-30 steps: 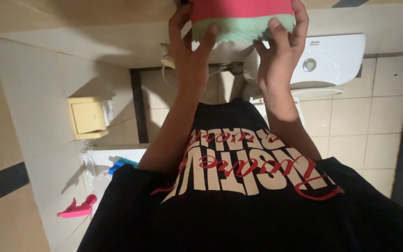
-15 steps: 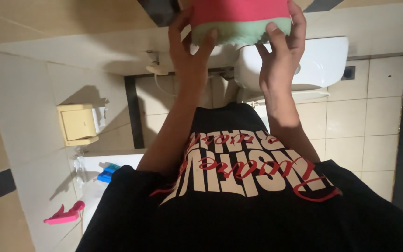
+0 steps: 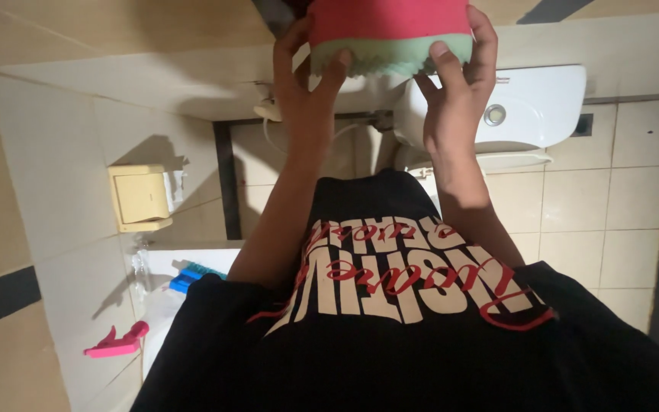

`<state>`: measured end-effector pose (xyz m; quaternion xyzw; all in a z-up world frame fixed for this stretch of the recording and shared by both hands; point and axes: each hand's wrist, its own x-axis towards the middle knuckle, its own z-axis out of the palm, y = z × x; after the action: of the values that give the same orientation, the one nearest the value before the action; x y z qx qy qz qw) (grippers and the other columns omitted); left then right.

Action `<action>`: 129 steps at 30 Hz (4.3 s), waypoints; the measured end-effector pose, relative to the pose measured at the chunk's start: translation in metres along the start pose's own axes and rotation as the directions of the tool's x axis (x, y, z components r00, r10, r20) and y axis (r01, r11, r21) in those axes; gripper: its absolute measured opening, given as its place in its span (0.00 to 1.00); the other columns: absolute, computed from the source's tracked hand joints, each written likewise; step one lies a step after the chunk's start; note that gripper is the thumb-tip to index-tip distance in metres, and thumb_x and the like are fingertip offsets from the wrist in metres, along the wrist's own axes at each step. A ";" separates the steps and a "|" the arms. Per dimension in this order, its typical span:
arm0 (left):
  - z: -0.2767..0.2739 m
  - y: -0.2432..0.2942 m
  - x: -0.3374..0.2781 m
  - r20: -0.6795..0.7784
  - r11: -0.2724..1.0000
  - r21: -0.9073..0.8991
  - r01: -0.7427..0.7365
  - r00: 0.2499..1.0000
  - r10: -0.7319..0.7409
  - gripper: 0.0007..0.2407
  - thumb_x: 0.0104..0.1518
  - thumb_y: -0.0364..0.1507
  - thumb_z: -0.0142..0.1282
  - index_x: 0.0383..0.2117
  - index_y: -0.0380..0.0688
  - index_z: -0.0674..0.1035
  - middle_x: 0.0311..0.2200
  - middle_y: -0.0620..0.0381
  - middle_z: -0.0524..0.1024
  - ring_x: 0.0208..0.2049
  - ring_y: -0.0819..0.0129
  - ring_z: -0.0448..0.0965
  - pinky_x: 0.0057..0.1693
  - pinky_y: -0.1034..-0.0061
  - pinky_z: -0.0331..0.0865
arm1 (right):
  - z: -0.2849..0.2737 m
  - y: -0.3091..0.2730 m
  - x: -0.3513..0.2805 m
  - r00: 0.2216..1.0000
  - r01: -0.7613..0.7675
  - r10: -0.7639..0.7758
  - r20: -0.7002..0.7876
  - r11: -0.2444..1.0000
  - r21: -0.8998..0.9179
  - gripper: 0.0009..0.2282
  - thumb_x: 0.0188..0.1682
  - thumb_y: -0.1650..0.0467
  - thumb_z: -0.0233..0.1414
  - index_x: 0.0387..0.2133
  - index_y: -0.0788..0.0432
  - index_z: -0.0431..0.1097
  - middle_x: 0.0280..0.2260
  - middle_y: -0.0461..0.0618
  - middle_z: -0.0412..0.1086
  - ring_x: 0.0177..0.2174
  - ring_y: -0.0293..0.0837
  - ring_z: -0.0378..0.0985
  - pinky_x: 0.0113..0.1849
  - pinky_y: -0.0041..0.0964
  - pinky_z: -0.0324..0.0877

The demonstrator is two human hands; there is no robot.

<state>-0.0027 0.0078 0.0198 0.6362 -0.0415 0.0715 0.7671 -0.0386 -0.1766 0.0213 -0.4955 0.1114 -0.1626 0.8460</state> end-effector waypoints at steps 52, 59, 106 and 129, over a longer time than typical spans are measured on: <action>-0.089 -0.001 0.015 -0.003 0.994 0.074 -0.085 0.996 0.085 0.24 0.63 0.28 0.67 0.64 0.44 0.69 0.59 0.48 0.71 0.56 0.53 0.80 0.60 0.63 0.83 | 0.059 0.027 -0.022 0.996 0.045 -0.030 0.085 0.983 -0.177 0.20 0.61 0.75 0.59 0.64 0.54 0.60 0.62 0.48 0.64 0.51 0.46 0.74 0.50 0.42 0.78; -0.084 0.020 0.020 0.009 0.971 0.121 -0.206 0.978 0.206 0.24 0.65 0.30 0.67 0.64 0.43 0.68 0.59 0.50 0.73 0.55 0.60 0.80 0.61 0.69 0.78 | 0.070 0.008 -0.023 0.992 0.090 -0.070 0.107 0.976 -0.200 0.21 0.63 0.73 0.58 0.66 0.54 0.59 0.62 0.50 0.64 0.53 0.46 0.75 0.52 0.44 0.79; -0.165 0.047 0.033 -0.149 0.964 0.174 -0.202 0.962 0.228 0.20 0.67 0.26 0.61 0.65 0.44 0.70 0.62 0.49 0.72 0.61 0.60 0.78 0.68 0.63 0.77 | 0.161 0.021 -0.031 0.959 0.071 -0.017 0.283 0.981 -0.180 0.22 0.58 0.73 0.61 0.62 0.57 0.58 0.61 0.53 0.62 0.58 0.50 0.75 0.55 0.48 0.83; -0.183 0.052 -0.011 -0.166 0.952 0.298 0.074 0.986 -0.025 0.25 0.59 0.20 0.63 0.63 0.41 0.67 0.63 0.46 0.62 0.61 0.51 0.72 0.56 0.67 0.82 | 0.153 0.063 -0.047 0.971 0.085 0.017 0.237 0.905 -0.417 0.24 0.56 0.74 0.55 0.65 0.62 0.57 0.62 0.59 0.59 0.59 0.55 0.71 0.51 0.50 0.78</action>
<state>-0.0267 0.1967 0.0342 0.7394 0.0479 0.1084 0.6627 -0.0183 -0.0069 0.0417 -0.6849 0.0345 -0.0896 0.7223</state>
